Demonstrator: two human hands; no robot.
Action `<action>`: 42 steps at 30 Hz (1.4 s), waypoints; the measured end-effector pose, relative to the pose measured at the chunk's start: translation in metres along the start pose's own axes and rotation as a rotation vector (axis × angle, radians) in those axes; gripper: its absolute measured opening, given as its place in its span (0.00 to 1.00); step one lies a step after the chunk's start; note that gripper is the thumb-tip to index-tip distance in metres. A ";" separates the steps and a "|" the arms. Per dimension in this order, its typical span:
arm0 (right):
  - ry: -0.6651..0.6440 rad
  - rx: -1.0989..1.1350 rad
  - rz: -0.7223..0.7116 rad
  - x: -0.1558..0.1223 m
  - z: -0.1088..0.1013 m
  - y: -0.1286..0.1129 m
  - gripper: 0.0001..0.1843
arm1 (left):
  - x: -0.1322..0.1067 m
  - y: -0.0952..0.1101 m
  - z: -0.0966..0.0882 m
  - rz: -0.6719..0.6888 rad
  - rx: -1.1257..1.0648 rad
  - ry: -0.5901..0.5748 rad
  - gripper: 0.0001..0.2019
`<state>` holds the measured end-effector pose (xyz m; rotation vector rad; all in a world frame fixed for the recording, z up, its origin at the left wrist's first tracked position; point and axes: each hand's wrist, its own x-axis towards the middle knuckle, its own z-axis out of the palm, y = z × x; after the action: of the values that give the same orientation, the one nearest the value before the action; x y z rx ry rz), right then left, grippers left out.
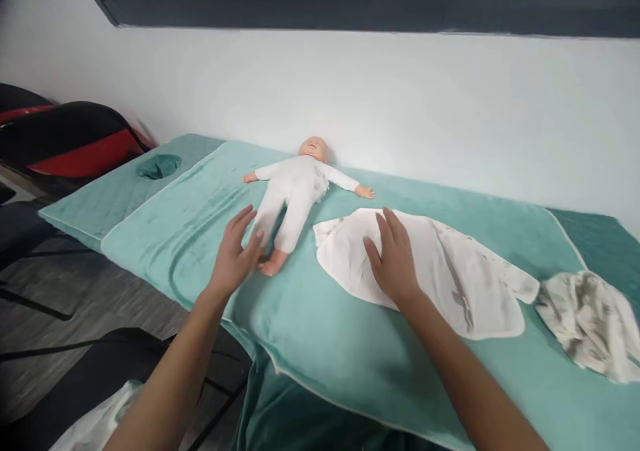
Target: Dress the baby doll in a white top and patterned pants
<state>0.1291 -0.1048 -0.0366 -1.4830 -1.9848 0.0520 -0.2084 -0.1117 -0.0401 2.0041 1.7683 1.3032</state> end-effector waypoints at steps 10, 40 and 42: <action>-0.189 0.251 0.313 0.261 0.163 -0.014 0.52 | 0.095 -0.066 0.031 -0.691 -0.543 -0.218 0.32; -0.448 0.280 0.561 0.160 -0.072 0.150 0.48 | 0.023 0.173 0.155 -0.729 -1.130 -0.722 0.34; -0.432 0.279 0.579 0.143 -0.081 0.164 0.48 | 0.012 0.185 0.166 -0.739 -1.148 -0.737 0.34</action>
<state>0.2880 0.0504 0.0292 -1.9130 -1.6855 0.9232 0.0382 -0.0871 -0.0177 0.8379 0.8585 0.8021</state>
